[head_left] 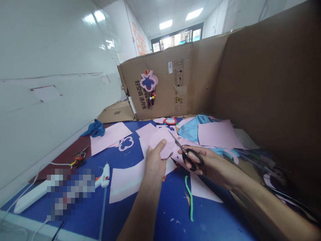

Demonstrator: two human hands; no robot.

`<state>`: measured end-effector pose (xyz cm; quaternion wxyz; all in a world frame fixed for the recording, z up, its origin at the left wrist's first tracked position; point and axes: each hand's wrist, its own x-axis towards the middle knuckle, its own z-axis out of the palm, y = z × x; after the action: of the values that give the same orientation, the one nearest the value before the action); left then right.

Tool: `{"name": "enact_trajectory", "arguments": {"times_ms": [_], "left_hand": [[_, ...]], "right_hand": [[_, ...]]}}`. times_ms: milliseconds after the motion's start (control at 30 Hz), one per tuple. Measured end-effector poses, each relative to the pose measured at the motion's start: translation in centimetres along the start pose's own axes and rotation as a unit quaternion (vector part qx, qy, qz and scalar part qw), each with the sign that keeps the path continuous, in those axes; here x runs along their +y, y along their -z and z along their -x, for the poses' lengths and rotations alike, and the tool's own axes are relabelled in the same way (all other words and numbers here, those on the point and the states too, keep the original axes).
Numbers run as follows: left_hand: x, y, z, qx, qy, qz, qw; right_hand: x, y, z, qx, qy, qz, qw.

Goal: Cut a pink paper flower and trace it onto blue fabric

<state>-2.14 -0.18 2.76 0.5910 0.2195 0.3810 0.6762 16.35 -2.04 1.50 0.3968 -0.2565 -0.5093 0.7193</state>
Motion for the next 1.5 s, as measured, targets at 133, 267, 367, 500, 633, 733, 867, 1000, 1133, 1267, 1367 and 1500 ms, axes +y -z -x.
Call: {"name": "enact_trajectory", "arguments": {"times_ms": [133,267,367,500,633,733,867,1000,1133,1267,1367,1500], "left_hand": [[0.02,-0.06,0.01,-0.004,-0.001,0.004,1.0],[0.05,-0.09,0.06,-0.002,-0.002,0.006,1.0],[0.12,-0.15,0.17,0.0,0.0,0.005,1.0],[0.18,-0.24,0.32,0.002,0.003,0.007,1.0],[0.12,-0.28,0.31,0.005,0.004,0.01,1.0],[0.08,-0.32,0.25,0.01,0.005,0.012,1.0],[0.13,-0.42,0.26,0.01,0.007,0.01,1.0],[0.22,-0.49,0.35,0.016,0.011,0.002,1.0],[0.22,-0.49,0.39,0.011,0.01,0.005,1.0],[0.21,-0.43,0.38,0.003,0.007,0.009,1.0],[0.22,-0.36,0.36,0.007,0.007,0.006,1.0],[0.23,-0.32,0.29,0.007,0.007,0.001,1.0]], "right_hand": [[-0.1,-0.13,-0.11,0.0,-0.003,-0.002,1.0],[0.07,-0.07,-0.02,0.008,-0.003,-0.004,1.0],[0.22,0.09,0.12,0.013,0.0,0.003,1.0],[0.3,0.18,0.13,0.015,-0.002,0.007,1.0],[0.26,-0.01,0.04,0.012,0.002,0.006,1.0],[0.19,-0.2,0.05,0.012,0.006,0.003,1.0],[0.13,-0.3,0.05,0.014,0.009,0.003,1.0],[0.12,-0.28,0.05,0.011,0.008,0.005,1.0],[0.08,-0.3,0.15,0.011,0.009,0.007,1.0],[0.06,-0.34,0.17,0.012,0.015,0.008,1.0],[0.06,-0.37,0.15,0.015,0.013,0.004,1.0],[0.06,-0.38,0.11,0.016,0.01,0.002,1.0]]}}
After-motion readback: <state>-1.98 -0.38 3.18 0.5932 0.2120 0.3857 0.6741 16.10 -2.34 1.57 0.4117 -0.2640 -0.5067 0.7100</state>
